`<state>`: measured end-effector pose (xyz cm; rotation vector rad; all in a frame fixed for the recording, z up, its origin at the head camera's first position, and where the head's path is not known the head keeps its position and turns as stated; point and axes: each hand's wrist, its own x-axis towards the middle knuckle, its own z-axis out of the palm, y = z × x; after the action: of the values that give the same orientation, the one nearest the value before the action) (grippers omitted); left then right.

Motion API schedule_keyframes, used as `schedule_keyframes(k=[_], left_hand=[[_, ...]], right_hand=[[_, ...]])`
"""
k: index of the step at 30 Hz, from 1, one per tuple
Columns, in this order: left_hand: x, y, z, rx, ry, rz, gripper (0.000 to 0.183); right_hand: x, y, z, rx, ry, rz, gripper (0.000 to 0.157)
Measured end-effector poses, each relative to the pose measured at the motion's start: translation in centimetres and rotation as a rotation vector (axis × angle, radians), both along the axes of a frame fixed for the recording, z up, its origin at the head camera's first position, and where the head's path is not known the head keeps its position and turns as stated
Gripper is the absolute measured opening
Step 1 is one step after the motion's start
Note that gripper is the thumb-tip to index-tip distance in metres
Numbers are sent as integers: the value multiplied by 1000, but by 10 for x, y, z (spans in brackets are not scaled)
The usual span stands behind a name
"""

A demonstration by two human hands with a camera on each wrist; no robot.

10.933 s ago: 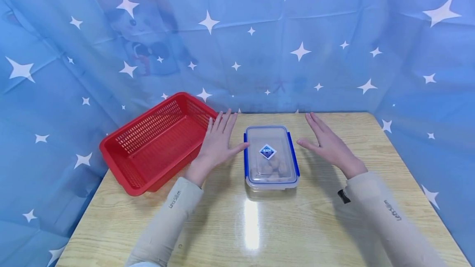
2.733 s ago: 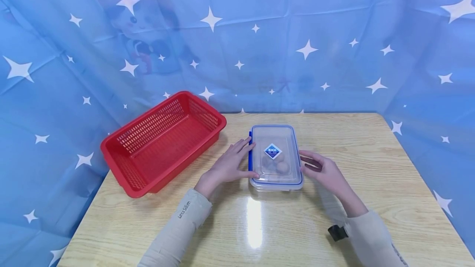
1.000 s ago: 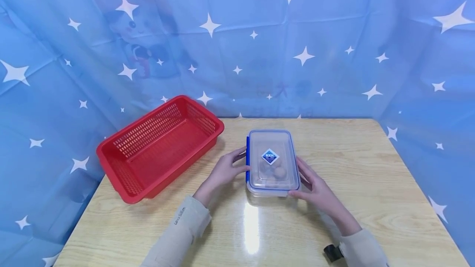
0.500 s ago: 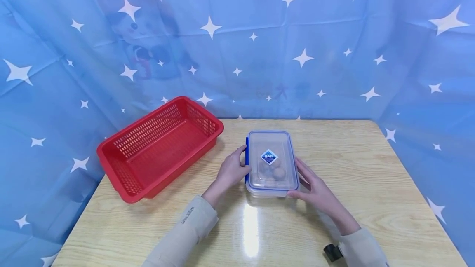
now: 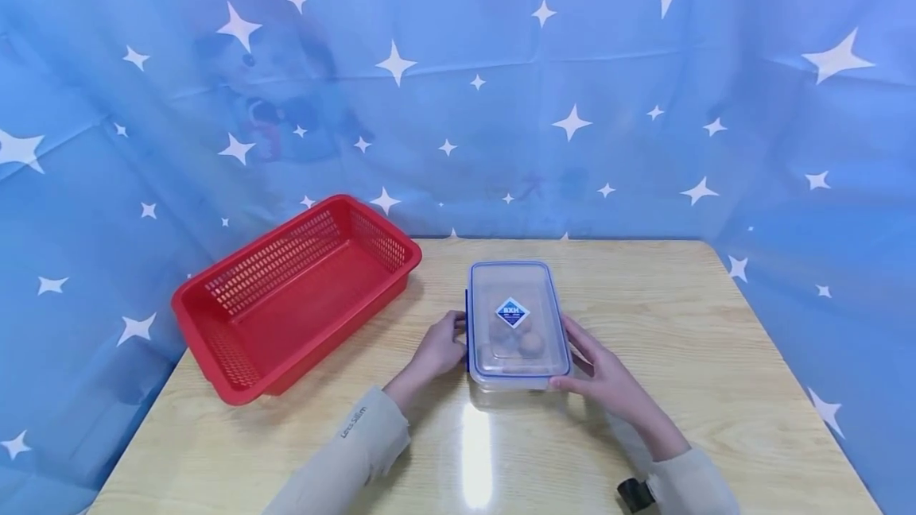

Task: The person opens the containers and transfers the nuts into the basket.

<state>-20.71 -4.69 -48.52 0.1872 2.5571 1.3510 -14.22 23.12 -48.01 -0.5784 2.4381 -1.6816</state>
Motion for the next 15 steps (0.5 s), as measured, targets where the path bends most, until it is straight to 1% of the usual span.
schedule_keyframes(k=[2, 3, 7, 9, 11, 15], left_hand=[[0, -6, -2, 12, -22, -25, 64], [0, -9, -2, 33, -31, -27, 64], [-1, -16, 5, 121, -50, 1, 58], [0, -17, 9, 176, -49, 23, 52], [2, -18, 13, 208, -29, 34, 48], [9, -18, 17, 284, -10, 36, 47]], right_hand=[[-1, -3, -2, -10, 2, 10, 96], [-1, -4, -2, -11, 2, 12, 96], [-1, -6, 0, 4, 12, -2, 96], [-1, -6, 1, 9, 13, -7, 96], [-2, -6, 2, 11, 8, -11, 96], [-5, -5, 4, 18, -10, -12, 96]])
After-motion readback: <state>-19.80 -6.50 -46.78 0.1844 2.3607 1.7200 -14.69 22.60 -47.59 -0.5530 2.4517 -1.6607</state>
